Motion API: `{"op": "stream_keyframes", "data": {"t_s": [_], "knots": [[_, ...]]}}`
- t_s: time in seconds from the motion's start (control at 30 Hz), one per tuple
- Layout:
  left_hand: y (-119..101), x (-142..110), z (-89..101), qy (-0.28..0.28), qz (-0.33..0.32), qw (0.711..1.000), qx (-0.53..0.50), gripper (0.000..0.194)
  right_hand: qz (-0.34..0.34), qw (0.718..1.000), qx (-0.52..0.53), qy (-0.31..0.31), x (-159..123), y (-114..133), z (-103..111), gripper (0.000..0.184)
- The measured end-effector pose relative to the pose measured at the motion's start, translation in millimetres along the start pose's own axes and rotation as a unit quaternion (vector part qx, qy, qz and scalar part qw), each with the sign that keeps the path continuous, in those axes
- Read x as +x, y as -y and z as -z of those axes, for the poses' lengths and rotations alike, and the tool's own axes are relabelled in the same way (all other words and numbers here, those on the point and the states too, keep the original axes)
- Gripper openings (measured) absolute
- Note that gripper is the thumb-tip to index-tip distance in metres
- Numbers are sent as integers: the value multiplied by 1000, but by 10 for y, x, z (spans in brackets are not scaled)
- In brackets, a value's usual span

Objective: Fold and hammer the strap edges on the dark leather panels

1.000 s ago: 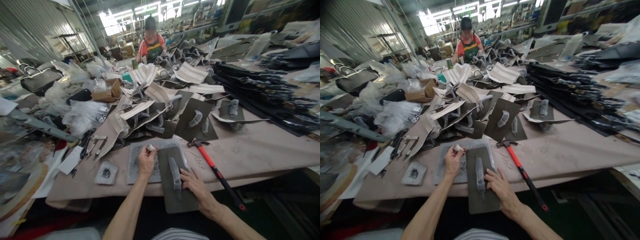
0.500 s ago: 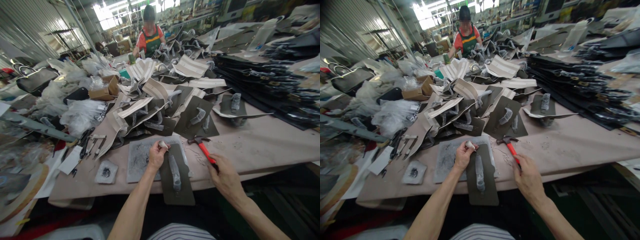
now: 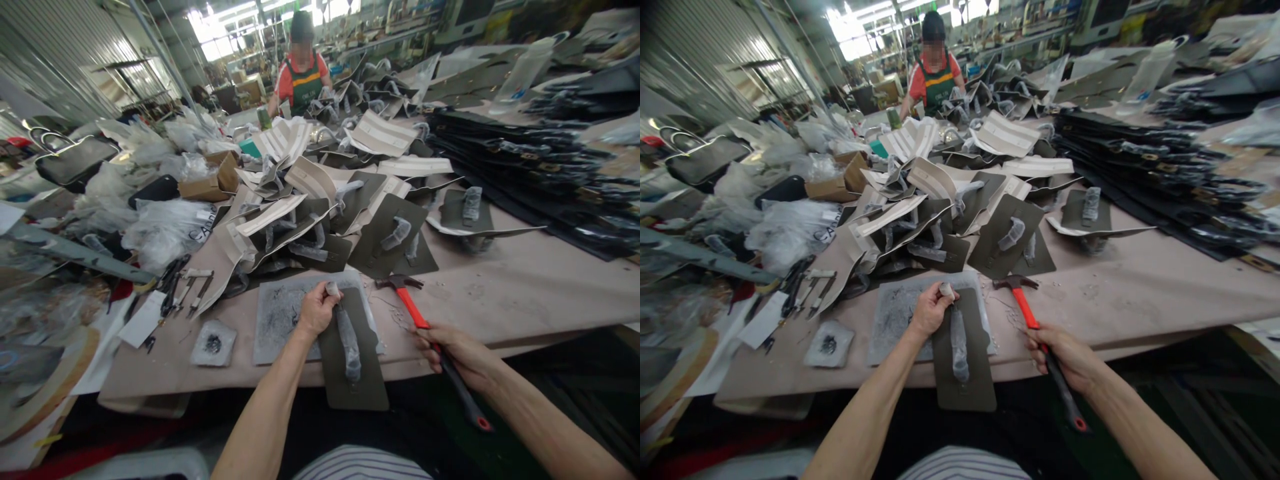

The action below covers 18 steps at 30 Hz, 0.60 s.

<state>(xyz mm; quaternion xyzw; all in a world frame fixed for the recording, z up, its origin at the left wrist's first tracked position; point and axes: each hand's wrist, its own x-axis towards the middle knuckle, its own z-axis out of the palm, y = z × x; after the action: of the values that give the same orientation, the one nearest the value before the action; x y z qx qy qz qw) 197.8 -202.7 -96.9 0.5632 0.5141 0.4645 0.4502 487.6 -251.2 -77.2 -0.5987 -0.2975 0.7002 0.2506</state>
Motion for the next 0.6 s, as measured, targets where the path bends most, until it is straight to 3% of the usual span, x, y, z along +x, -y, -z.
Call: {"op": "stream_keyframes", "data": {"t_s": [0.1, 0.2, 0.27, 0.33, 0.43, 0.5, 0.6], "knots": [[-15, -22, 8, 14, -24, 999, 35, 7, -18, 998, 68, -6, -181, 115, -202, 26], [10, -61, 1, 13, -45, 996, 73, 9, 104, 990, -63, -69, -351, 261, -391, 33], [32, -82, -6, 14, -54, 995, 85, 10, 239, 939, -212, -125, -404, 372, -463, 37], [45, -94, -11, 15, -58, 994, 92, 10, 339, 853, -367, -150, -412, 493, -482, 36], [48, -102, -15, 6, -58, 993, 105, 12, 362, 756, -532, -119, -453, 733, -451, 30], [47, -104, -16, 0, -59, 992, 108, 13, 375, 730, -558, -121, -571, 943, -445, 30], [52, -103, -15, 4, -66, 992, 105, 13, 458, 734, -451, -219, -816, 1206, -530, 33]]}}
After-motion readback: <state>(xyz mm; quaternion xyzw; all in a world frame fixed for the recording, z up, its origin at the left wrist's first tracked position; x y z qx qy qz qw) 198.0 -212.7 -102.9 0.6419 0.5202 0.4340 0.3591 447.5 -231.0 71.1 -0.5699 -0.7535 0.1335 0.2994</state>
